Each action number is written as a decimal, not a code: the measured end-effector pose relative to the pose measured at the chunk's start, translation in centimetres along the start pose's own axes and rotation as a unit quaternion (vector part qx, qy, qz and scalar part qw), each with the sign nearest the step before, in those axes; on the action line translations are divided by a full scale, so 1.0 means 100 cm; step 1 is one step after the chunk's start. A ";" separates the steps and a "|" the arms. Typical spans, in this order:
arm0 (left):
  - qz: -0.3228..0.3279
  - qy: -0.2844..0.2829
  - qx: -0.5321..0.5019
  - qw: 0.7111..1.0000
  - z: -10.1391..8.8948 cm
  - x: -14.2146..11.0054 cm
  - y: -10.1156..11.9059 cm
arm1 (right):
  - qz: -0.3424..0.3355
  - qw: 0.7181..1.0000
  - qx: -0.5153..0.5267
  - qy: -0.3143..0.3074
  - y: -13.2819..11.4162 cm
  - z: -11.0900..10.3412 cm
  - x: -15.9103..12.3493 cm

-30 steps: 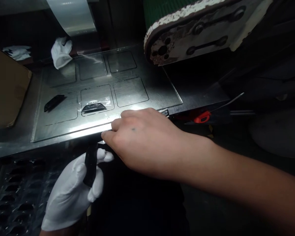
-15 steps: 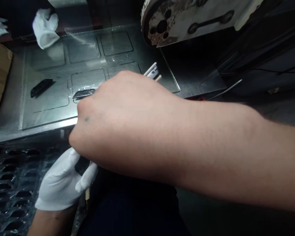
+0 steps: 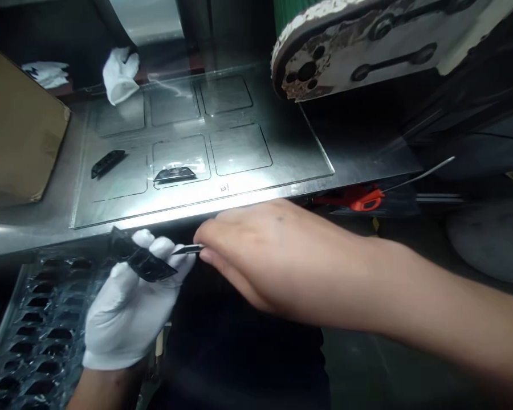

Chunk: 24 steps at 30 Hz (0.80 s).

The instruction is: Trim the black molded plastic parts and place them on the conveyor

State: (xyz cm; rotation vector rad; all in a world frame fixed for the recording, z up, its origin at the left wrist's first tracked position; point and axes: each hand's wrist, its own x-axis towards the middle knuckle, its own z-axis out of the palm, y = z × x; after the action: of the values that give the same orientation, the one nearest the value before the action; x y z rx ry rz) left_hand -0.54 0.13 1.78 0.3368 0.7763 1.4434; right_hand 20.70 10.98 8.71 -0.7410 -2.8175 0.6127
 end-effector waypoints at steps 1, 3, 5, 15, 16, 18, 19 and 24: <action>0.020 0.006 0.012 1.000 0.001 0.001 0.000 | -0.003 1.000 0.011 -0.014 -0.003 0.004 0.001; 0.035 0.011 0.032 0.999 0.003 0.000 0.000 | -0.003 0.999 0.014 -0.033 -0.009 0.009 0.004; 0.037 0.016 0.043 0.998 0.005 -0.001 0.000 | -0.004 0.999 -0.005 -0.035 -0.012 0.011 0.007; 0.067 0.062 0.090 0.992 0.008 -0.004 -0.003 | -0.026 0.995 -0.094 -0.018 -0.011 0.015 0.006; 0.067 0.065 0.092 0.991 0.008 -0.004 -0.003 | -0.024 0.995 -0.096 -0.022 -0.012 0.014 0.006; 0.064 0.071 0.093 0.991 0.007 -0.004 -0.004 | -0.020 0.995 -0.095 -0.032 -0.011 0.013 0.006; 0.064 0.074 0.094 0.991 0.007 -0.004 -0.005 | -0.018 0.995 -0.092 -0.036 -0.011 0.013 0.006; 0.089 0.086 0.122 0.985 0.008 -0.005 -0.007 | -0.002 0.996 -0.070 -0.049 -0.013 0.013 0.005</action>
State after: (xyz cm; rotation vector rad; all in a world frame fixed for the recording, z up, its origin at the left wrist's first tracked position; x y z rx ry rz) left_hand 0.50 -0.22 2.02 0.4829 1.0913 1.5626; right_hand 19.33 9.72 8.10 -0.7481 -2.9751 0.4678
